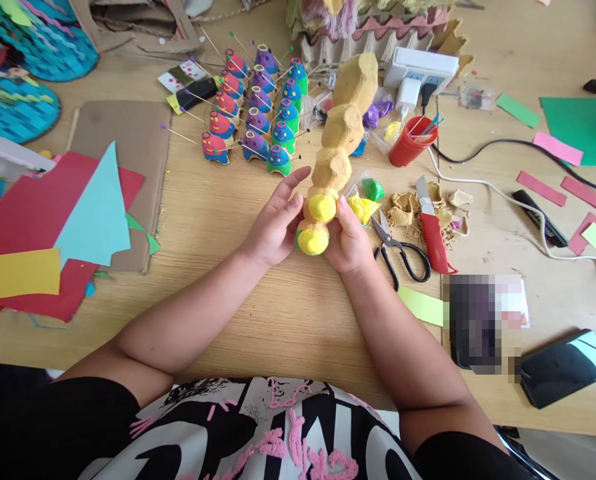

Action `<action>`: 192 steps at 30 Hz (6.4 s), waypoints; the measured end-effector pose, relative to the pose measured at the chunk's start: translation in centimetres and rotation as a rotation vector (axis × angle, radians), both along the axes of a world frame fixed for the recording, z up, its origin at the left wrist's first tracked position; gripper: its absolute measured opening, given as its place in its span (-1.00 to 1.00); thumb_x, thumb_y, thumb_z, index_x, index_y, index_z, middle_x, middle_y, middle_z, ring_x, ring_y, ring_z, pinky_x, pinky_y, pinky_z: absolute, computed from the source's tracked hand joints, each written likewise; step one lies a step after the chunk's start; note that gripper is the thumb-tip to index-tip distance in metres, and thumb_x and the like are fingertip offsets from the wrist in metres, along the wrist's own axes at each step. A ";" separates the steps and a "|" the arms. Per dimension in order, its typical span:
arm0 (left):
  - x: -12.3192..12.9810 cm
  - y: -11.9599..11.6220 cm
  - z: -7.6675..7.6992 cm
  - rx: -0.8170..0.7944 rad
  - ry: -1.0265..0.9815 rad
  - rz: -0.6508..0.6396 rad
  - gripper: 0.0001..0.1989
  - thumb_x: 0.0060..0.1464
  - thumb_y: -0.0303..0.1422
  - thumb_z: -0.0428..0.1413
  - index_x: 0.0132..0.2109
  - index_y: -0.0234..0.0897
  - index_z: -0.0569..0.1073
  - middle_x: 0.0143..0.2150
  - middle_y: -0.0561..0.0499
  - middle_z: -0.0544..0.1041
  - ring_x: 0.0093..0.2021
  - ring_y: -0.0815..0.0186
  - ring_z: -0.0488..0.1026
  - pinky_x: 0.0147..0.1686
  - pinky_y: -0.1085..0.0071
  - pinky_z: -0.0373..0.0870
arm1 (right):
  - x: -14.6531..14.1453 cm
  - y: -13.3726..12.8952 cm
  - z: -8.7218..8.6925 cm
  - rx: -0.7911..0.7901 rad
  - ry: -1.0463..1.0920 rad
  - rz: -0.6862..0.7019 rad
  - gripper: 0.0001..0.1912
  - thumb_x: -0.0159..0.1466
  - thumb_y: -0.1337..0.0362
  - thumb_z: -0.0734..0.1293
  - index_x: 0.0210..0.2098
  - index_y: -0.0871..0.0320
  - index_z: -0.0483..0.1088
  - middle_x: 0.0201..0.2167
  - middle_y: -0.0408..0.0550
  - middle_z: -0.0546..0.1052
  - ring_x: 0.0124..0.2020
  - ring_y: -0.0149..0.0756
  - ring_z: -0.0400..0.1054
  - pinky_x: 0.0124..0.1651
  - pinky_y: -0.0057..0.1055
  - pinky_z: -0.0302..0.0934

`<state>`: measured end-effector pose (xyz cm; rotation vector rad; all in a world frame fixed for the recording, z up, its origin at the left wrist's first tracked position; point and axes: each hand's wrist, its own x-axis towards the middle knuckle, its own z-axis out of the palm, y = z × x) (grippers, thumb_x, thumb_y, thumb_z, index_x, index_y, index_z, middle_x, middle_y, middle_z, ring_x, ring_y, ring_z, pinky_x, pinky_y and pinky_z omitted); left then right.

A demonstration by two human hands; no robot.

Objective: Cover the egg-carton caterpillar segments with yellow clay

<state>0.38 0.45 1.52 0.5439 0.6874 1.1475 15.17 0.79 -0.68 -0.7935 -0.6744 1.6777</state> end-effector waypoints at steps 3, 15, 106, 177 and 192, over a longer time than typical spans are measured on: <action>0.1 0.1 0.5 -0.032 -0.034 0.017 -0.22 0.41 -0.15 0.48 0.64 -0.02 0.44 0.16 -0.04 0.86 0.27 0.03 0.82 0.25 0.20 0.72 | -0.2 0.0 0.1 0.045 -0.029 0.014 -0.42 0.18 -0.35 0.76 -0.13 -0.09 0.67 -0.15 -0.10 0.84 0.31 0.09 0.75 0.34 0.04 0.72; -0.5 1.1 0.0 -0.121 -0.140 0.030 -0.46 0.50 -0.30 0.35 0.52 0.14 0.56 0.15 0.13 0.87 0.21 0.17 0.84 0.13 0.32 0.79 | -0.4 -0.7 0.8 0.148 -0.136 0.028 -0.40 0.10 -0.21 0.85 -0.15 -0.09 0.61 -0.23 -0.18 0.74 0.05 -0.03 0.74 0.12 -0.08 0.71; 0.1 0.9 1.7 -0.031 -0.078 0.048 -0.45 0.60 -0.41 0.18 0.60 -0.03 0.52 0.33 0.00 0.82 0.45 0.17 0.74 0.45 0.29 0.66 | -0.9 0.6 0.2 0.122 -0.052 0.036 -0.37 0.00 -0.23 0.88 -0.31 -0.05 0.57 -0.36 -0.18 0.67 -0.05 -0.04 0.71 0.05 -0.10 0.69; 0.8 1.0 1.3 0.013 -0.080 0.124 -0.24 0.48 -0.49 0.34 0.67 0.10 0.42 0.42 0.00 0.79 0.52 0.06 0.71 0.58 0.10 0.56 | -1.7 1.1 0.0 0.155 -0.120 -0.048 -0.28 0.04 -0.22 0.85 -0.31 -0.07 0.36 -0.42 -0.23 0.53 -0.02 -0.02 0.70 0.00 -0.10 0.65; 0.7 1.1 1.4 0.061 -0.015 0.176 -0.31 0.45 -0.53 0.26 0.61 0.04 0.52 0.26 0.08 0.85 0.43 0.16 0.74 0.46 0.35 0.57 | -1.5 0.7 0.3 0.173 -0.135 0.031 -0.29 -0.01 -0.29 0.87 -0.28 -0.07 0.49 -0.40 -0.28 0.62 -0.30 -0.25 0.57 -0.16 -0.25 0.59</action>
